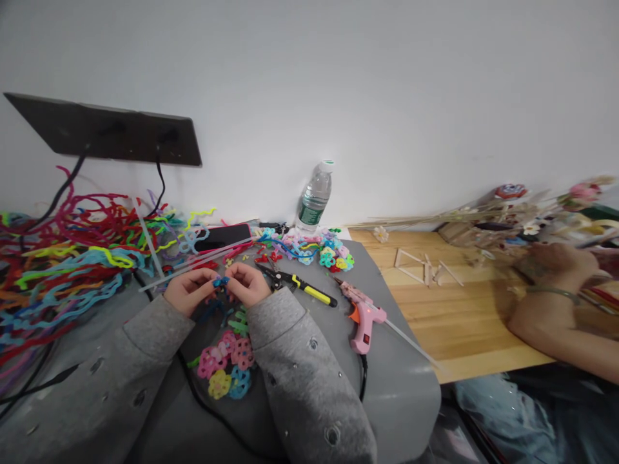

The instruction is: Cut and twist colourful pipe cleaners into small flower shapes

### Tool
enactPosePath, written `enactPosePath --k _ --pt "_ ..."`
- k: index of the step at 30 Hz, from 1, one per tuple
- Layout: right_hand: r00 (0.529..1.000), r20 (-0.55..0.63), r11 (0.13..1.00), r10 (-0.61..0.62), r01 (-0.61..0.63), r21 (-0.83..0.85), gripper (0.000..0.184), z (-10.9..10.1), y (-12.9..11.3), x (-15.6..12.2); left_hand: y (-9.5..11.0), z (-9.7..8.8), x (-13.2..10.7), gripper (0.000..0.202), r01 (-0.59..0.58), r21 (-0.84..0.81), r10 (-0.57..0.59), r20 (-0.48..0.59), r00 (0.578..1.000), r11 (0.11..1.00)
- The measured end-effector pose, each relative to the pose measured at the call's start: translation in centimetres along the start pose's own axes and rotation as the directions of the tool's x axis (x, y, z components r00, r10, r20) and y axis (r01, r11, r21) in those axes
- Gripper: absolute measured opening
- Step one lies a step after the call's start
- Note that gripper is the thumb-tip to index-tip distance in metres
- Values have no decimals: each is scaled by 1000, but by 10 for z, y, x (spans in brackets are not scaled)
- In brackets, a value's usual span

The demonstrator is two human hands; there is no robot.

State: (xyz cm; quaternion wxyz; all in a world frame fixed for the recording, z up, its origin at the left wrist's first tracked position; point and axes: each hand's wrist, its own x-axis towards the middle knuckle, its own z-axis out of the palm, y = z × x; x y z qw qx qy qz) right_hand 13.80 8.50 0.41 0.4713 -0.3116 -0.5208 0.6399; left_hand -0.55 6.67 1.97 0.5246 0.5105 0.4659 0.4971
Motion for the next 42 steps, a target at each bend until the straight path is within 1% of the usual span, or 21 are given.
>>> enactPosePath --k 5,7,10,13,17,20,22,24,27,30,32,36,39,42 --pt "1000 -4 1000 -16 16 -9 44 -1 2 1 2 1 -1 23 13 5 -13 1 1000 1000" --pt "1000 -15 1000 -18 18 -8 44 -1 1 1 3 0 0 22 -3 16 4 -12 1000 1000" --pt "1000 -15 1000 4 -4 -18 45 -3 -2 3 2 -2 3 18 -62 60 64 -27 998 996" --pt "999 -15 997 34 -35 -66 44 -4 -8 2 -1 -5 6 17 -126 141 131 -25 991 982" --pt "995 -79 985 56 -69 -161 37 -1 -18 -3 -1 -5 5 18 -197 290 201 16 979 936" --pt "992 -104 972 67 -88 -217 34 -1 -28 -10 1 -3 1 20 -245 349 250 32 968 904" --pt "992 -92 963 84 -104 -247 32 -6 -36 -15 2 -3 -1 21 -298 378 290 79 954 877" --pt "990 -66 947 122 -136 -291 29 -16 -43 -19 2 -3 -2 24 -340 406 318 121 940 849" --pt "977 -46 903 210 -211 -375 22 -34 -47 -22 0 -6 -1 28 -350 461 328 130 936 815" --pt "943 -28 840 333 -310 -445 19 -47 -42 -23 -5 -8 1 31 -350 524 325 143 935 776" --pt "928 -13 824 372 -337 -457 18 -50 -36 -23 -8 -8 2 32 -361 547 328 162 931 755" --pt "912 21 819 410 -358 -449 21 -49 -26 -21 -11 -6 2 31 -380 589 330 196 923 713" --pt "905 41 822 423 -364 -437 24 -47 -25 -20 -9 -5 1 30 -409 604 343 229 911 684" --pt "897 85 826 433 -357 -436 24 -46 -28 -21 -5 -3 -1 29 -446 604 369 256 893 660"
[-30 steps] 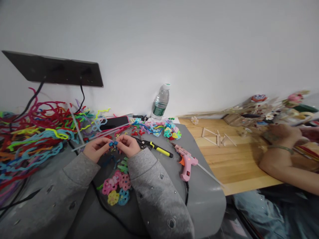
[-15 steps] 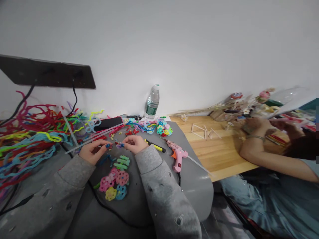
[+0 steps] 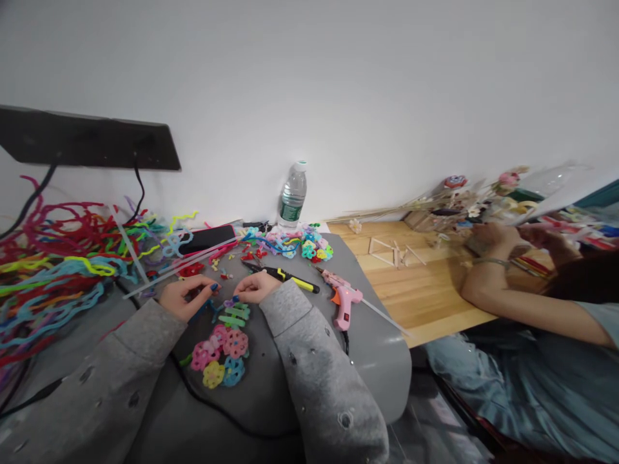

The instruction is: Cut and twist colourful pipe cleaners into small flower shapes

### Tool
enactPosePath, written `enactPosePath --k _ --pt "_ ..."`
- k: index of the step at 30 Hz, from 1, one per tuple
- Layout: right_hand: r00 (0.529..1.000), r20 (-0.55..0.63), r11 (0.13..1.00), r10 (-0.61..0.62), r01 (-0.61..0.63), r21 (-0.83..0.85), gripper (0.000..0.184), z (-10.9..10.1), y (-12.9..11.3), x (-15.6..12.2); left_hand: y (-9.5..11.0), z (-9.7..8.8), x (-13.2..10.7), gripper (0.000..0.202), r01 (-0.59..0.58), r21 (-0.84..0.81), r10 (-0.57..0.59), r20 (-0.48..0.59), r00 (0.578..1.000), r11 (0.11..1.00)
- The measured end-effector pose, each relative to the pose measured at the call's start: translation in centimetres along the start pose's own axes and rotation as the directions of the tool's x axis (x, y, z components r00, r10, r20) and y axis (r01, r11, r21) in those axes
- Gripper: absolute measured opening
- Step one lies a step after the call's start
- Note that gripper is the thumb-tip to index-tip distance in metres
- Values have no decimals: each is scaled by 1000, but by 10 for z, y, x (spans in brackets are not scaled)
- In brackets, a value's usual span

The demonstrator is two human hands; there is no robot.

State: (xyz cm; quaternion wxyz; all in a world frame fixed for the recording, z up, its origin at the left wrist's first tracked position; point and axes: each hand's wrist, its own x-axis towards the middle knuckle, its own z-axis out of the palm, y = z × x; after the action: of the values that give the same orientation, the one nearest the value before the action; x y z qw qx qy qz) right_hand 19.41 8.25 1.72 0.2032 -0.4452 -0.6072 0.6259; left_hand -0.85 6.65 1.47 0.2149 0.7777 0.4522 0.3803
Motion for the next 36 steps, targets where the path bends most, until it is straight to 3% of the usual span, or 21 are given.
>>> enactPosePath --k 7,12,20,28,36 --pt "999 51 989 -6 13 -150 23 -2 3 0 2 0 0 28 -22 8 22 6 1000 1000" --pt "996 89 988 -13 27 -155 21 4 3 -3 -3 3 -1 28 -53 -8 53 15 998 999" --pt "998 4 942 -69 67 -328 19 12 7 -5 -8 5 -1 28 -104 10 103 38 994 995" --pt "997 -52 912 -59 32 -409 12 15 2 -6 -12 -4 -1 23 -163 28 153 225 962 986" --pt "992 -128 901 4 -59 -430 10 20 -8 -8 -18 -5 -2 17 -231 -82 244 424 872 969"
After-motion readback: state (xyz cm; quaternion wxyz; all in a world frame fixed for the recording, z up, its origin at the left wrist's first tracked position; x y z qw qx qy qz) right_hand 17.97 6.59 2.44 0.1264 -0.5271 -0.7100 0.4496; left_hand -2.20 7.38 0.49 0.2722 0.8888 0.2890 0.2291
